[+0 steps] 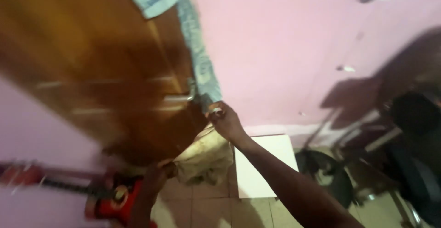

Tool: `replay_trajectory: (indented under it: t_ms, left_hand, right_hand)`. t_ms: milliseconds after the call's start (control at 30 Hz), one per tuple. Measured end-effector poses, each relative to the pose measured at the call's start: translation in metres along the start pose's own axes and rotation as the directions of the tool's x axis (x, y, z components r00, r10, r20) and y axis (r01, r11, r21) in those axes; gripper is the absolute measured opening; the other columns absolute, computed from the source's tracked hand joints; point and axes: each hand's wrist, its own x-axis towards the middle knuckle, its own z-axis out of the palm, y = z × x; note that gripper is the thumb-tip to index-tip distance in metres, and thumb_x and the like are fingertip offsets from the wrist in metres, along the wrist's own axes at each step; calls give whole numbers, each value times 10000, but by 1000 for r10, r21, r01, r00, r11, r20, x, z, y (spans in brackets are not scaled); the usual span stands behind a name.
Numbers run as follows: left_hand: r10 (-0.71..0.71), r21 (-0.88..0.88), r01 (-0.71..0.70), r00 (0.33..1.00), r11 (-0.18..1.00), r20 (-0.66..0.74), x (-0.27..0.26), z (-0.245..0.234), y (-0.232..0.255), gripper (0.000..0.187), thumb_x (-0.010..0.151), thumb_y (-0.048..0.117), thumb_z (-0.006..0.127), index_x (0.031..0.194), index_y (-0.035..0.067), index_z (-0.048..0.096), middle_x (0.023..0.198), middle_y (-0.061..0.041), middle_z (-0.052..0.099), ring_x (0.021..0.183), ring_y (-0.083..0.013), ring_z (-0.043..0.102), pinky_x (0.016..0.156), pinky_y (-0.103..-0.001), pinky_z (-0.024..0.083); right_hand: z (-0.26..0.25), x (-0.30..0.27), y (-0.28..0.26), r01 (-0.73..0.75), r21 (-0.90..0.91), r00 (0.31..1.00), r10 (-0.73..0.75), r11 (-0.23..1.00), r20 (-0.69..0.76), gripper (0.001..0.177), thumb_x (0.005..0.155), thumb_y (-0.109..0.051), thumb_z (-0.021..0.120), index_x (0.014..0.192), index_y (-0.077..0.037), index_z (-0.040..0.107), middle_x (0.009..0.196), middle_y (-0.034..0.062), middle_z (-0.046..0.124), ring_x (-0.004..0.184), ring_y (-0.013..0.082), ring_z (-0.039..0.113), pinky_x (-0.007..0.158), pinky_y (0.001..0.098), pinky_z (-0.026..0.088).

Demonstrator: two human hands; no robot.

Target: Cleaning a chair and a white board with a cloth before organizing clothes on a bed.

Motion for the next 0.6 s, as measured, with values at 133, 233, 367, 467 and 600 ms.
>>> replay_trajectory:
  t_ms: [133,233,367,467,600]
  left_hand:
    - [82,187,-118,979,975,189,71,29,46,391,971,261,633,1194,-46,725,961,-122,719,833,-209,644,767,-360,522]
    - [259,101,-293,929,951,263,113,55,43,389,965,277,648,1196,-28,722,995,-98,720,855,-200,631,766,-346,506]
    - [524,314,-584,811,749,259,89,122,105,325,950,247,671,1141,-9,734,1152,-109,637,982,-194,587,819,-329,475]
    - [380,349,-477,871,807,311,72,175,136,276,933,238,645,1056,6,728,1001,-77,639,895,-164,574,781,-312,471]
    - [264,290,-407,865,866,427,85,234,119,234,913,229,618,954,17,708,793,-27,604,747,-133,520,686,-305,443]
  right_hand:
    - [-50,0,13,-162,158,966,190,974,-178,160,980,-103,659,1127,-38,657,706,9,556,568,77,456,479,281,360]
    - [-86,-27,18,-186,288,951,246,939,-188,200,1012,-137,641,1135,15,680,752,-3,592,608,69,504,520,263,414]
    - [-118,-71,-15,-300,115,925,319,947,-206,323,915,-151,732,1189,-3,648,859,31,677,751,114,631,661,282,538]
    - [-138,-104,-18,-426,-164,877,361,890,-317,378,865,-163,750,1208,-45,648,930,50,716,837,146,685,736,300,574]
    - [-174,-142,-2,-514,-424,838,331,746,-433,273,888,-215,703,1113,-68,752,975,83,731,883,185,711,768,326,575]
